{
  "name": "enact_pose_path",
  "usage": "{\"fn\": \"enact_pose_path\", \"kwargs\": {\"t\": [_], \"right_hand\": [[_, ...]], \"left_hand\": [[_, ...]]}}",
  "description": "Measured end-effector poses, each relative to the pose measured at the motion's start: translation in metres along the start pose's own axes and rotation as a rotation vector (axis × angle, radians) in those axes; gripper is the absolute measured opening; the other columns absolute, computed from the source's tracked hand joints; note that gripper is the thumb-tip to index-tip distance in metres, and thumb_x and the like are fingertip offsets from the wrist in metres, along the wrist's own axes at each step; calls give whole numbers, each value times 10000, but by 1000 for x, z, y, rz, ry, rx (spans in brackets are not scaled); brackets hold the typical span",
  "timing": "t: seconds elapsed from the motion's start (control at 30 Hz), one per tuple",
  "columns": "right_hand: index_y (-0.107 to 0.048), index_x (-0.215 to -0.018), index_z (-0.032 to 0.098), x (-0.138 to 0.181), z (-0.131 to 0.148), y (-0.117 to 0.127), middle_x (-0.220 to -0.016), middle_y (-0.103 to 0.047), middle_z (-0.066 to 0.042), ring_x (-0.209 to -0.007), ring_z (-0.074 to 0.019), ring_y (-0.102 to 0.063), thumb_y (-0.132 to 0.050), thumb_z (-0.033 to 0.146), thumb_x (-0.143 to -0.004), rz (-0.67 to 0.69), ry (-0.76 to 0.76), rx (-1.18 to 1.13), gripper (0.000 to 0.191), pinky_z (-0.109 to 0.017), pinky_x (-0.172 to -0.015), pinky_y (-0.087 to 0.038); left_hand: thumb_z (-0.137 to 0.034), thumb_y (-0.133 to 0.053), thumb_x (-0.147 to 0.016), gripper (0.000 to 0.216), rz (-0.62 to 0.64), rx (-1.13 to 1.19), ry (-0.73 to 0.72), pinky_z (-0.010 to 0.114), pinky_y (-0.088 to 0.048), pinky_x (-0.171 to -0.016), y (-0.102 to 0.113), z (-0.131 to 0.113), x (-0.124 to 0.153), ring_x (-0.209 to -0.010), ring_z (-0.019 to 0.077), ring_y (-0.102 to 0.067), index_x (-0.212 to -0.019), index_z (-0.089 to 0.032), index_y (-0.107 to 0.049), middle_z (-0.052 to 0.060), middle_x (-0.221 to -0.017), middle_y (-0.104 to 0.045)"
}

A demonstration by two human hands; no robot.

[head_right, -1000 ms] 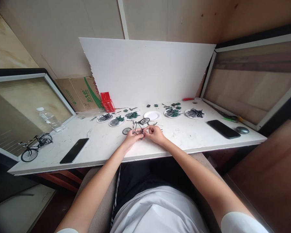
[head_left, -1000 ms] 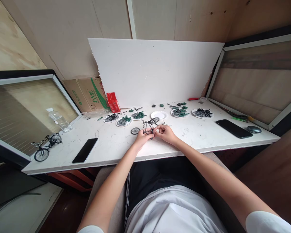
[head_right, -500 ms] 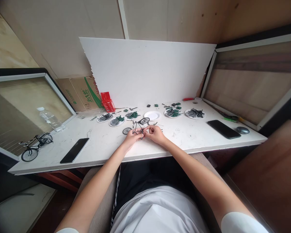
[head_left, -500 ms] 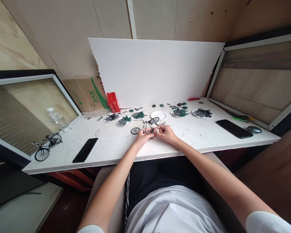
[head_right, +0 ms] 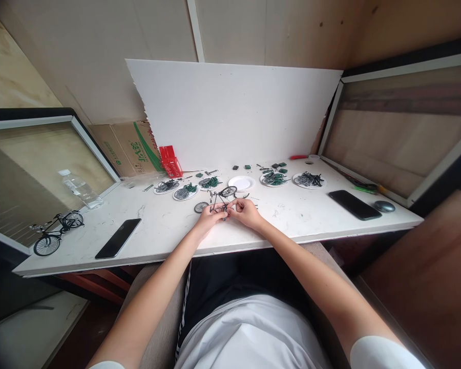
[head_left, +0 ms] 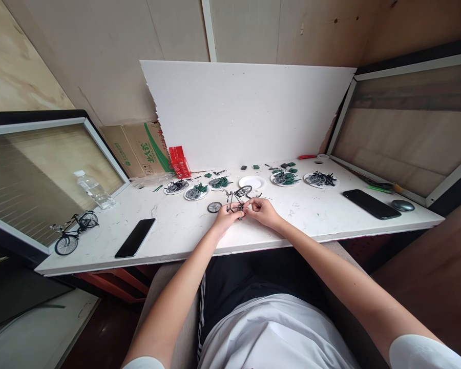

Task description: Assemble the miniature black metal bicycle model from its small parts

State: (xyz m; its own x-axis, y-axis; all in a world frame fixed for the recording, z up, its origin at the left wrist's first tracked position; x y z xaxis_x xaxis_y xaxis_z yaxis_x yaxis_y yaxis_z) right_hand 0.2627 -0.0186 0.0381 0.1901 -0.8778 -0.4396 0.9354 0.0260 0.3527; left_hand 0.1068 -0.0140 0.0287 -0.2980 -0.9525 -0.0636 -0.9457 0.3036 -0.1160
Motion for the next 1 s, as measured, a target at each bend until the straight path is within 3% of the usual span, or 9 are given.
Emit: {"fn": "enact_pose_path", "kwargs": {"t": [0.2, 0.43, 0.6, 0.8, 1.0], "right_hand": [[-714, -909, 184, 0, 1, 0, -564, -297, 82, -535, -103, -264, -689, 520, -839, -1, -14, -16, 344, -263, -534, -239], [-713, -923, 187, 1, 4, 0, -578, -435, 54, -542, -109, -279, -664, 532, -857, 14, -10, 8, 355, -266, -535, -237], [-714, -920, 193, 0, 0, 0, -552, -384, 67, -537, -114, -284, -670, 532, -847, 2, -6, 6, 349, -265, -535, -255], [-706, -925, 195, 1, 0, -1, -593, -528, 22, -547, -124, -312, -651, 545, -855, 7, -1, 20, 361, -270, -540, -280], [-708, -915, 194, 1, 3, -1, -560, -377, 63, -540, -116, -281, -672, 541, -848, 11, -14, 0, 356, -266, -532, -255]], "left_hand": [[-186, -804, -720, 323, -3, 5, -4, 331, -564, -775, 1, 1, -1, -727, 157, -680, -1034, -126, -754, 115, -950, -773], [-179, -793, -722, 292, -3, -8, -14, 319, -554, -761, -1, -2, 1, -698, 144, -661, -1006, -123, -758, 112, -921, -770], [-171, -783, -725, 302, -7, -14, -9, 320, -554, -766, -1, -3, 2, -720, 149, -671, -1023, -125, -756, 112, -930, -772], [-166, -765, -719, 284, -21, -16, -10, 321, -549, -750, -1, -3, 2, -689, 145, -653, -1001, -130, -758, 95, -881, -760], [-145, -742, -695, 273, -25, -5, -20, 312, -543, -725, -2, -4, 2, -693, 141, -638, -968, -134, -754, 85, -882, -748]]}}
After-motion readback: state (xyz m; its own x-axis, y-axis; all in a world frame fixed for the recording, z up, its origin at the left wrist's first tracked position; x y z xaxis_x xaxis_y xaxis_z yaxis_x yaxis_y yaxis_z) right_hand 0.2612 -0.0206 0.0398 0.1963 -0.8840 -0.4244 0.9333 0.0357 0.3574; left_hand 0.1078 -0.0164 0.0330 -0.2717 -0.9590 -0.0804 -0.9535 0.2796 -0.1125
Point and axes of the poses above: each hand's wrist, its own x-axis away from the middle knuckle, its own y-axis out of the back of the hand, z = x × y, the point moved 6 cm from there along -x, towards the middle knuckle
